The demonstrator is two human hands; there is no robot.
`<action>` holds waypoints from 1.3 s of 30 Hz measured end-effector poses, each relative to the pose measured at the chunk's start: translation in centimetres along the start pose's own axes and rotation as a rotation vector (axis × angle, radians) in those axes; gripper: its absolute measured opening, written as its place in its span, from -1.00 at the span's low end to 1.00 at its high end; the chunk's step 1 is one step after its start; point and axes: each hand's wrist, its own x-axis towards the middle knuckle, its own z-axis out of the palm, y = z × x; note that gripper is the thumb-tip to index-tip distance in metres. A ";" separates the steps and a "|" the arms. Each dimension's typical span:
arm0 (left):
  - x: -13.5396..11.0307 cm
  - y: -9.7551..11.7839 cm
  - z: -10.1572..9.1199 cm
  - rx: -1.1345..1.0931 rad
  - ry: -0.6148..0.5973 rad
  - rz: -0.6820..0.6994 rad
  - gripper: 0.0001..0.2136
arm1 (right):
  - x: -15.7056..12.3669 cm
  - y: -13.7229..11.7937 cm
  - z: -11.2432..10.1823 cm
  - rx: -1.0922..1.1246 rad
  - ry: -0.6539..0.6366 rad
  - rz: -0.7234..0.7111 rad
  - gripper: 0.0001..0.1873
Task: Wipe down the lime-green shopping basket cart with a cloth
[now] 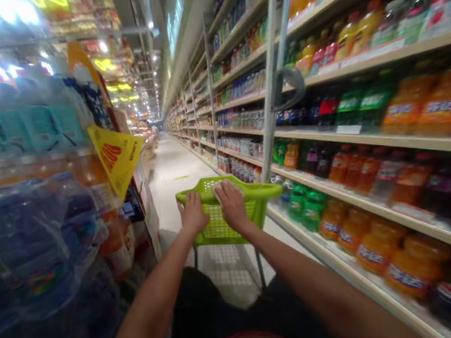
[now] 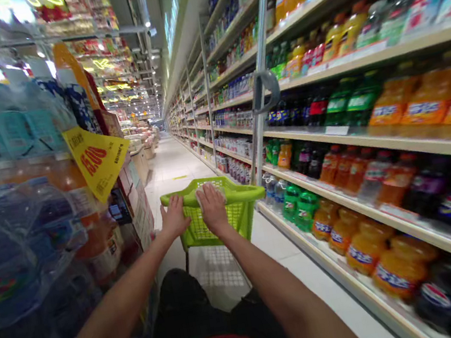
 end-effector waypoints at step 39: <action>1.4 -0.1 1.0 -0.083 0.274 0.057 -0.61 | -2.5 3.8 -3.8 -0.084 -0.098 0.151 -0.53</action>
